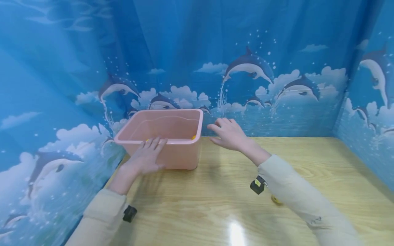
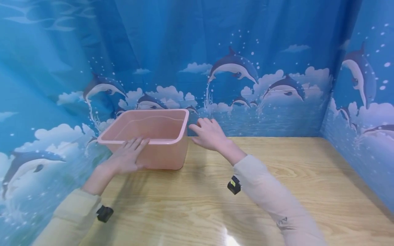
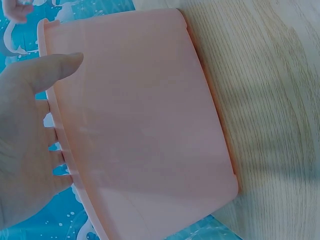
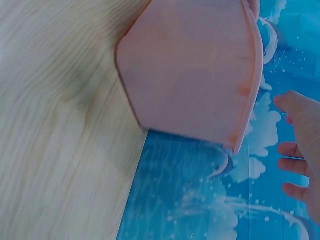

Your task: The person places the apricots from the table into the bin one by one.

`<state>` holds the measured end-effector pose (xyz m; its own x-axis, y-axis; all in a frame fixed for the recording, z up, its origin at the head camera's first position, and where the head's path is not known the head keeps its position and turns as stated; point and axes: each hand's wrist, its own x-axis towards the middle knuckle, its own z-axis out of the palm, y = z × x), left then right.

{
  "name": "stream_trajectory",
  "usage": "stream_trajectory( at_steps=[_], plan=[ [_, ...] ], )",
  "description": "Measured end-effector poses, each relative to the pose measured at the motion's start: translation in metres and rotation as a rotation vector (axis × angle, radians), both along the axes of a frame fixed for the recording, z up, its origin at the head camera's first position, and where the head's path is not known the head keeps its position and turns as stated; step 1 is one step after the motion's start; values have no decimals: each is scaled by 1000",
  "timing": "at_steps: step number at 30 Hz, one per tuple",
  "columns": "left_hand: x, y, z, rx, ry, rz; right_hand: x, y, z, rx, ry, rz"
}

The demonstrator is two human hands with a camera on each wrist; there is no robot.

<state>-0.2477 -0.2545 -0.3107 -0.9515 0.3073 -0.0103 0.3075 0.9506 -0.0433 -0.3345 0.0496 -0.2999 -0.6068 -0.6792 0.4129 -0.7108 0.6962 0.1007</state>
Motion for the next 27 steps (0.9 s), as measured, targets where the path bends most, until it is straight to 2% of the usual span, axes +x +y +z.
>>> stream_trajectory(
  at_steps=[18, 27],
  plan=[
    [2, 2, 2, 17, -5, 9, 21, 75, -15, -21, 49, -27],
    [0, 2, -1, 2, 5, 16, 32, 106, -28, -39, 63, -24]
  ],
)
